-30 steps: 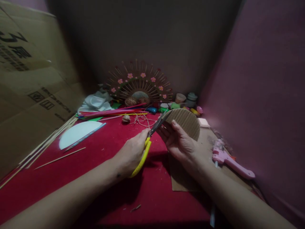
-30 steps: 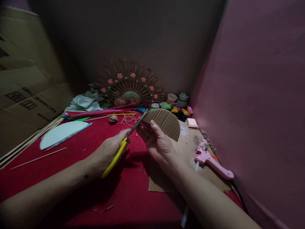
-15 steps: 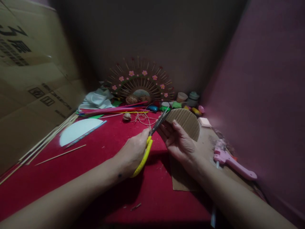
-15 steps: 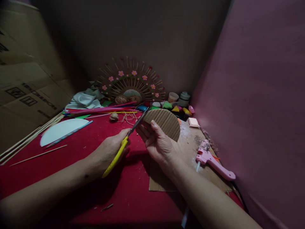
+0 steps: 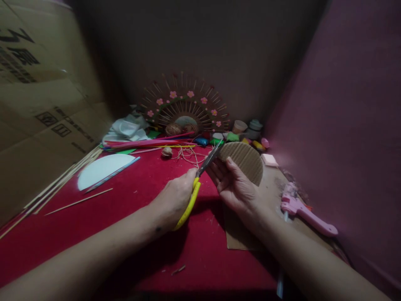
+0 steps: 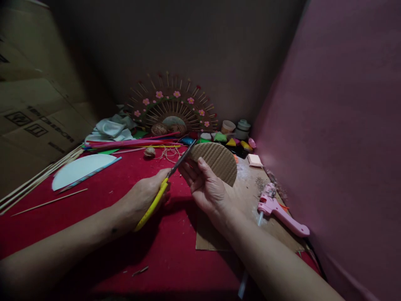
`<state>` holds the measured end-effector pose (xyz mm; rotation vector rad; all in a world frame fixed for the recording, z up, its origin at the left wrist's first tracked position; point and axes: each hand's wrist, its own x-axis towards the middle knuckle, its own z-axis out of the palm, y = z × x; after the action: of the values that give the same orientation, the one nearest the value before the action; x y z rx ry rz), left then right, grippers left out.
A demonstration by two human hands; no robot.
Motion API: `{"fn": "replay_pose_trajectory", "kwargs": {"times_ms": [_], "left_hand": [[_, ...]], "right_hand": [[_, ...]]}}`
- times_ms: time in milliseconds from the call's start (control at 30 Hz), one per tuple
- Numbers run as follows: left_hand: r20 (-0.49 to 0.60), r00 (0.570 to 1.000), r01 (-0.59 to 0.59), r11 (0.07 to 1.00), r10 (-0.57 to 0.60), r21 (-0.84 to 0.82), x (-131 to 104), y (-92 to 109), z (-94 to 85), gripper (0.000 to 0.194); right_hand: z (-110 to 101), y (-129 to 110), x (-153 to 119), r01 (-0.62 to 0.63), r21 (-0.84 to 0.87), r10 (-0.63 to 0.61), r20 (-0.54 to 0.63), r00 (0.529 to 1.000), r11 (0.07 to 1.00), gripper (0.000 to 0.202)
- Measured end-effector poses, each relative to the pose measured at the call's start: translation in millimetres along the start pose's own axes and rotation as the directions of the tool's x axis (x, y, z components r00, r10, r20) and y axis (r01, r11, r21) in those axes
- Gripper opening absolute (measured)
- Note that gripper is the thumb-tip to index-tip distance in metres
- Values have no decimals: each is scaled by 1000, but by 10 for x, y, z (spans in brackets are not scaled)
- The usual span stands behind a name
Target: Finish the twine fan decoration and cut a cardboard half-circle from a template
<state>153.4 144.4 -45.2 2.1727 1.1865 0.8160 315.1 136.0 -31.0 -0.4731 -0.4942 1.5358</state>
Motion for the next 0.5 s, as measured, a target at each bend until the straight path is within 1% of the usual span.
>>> {"fn": "replay_pose_trajectory", "kwargs": {"times_ms": [100,167,267,333,433,500], "left_hand": [[33,999,14,996,-17,82,-1,18,-10,25],[70,996,39,989,-49,141,1,27,-19,26],[106,991,49,967,-78,251,11,61,-50,22],[122,989,49,954,-88,295,19,91,-77,19],[120,988,52,944,-96,324,24,98,-110,15],[79,993,60,959,-85,277,23,64,-123,19]], "right_hand": [[6,1,-6,-2,13,2,2,1000,1000,3],[5,3,-5,-8,23,8,-1,1000,1000,2],[-6,10,5,-19,32,19,2,1000,999,6],[-17,14,11,-25,25,25,12,1000,999,10],[-32,9,6,-31,26,30,31,999,999,11],[-38,-3,-6,-29,32,28,44,999,999,10]]}}
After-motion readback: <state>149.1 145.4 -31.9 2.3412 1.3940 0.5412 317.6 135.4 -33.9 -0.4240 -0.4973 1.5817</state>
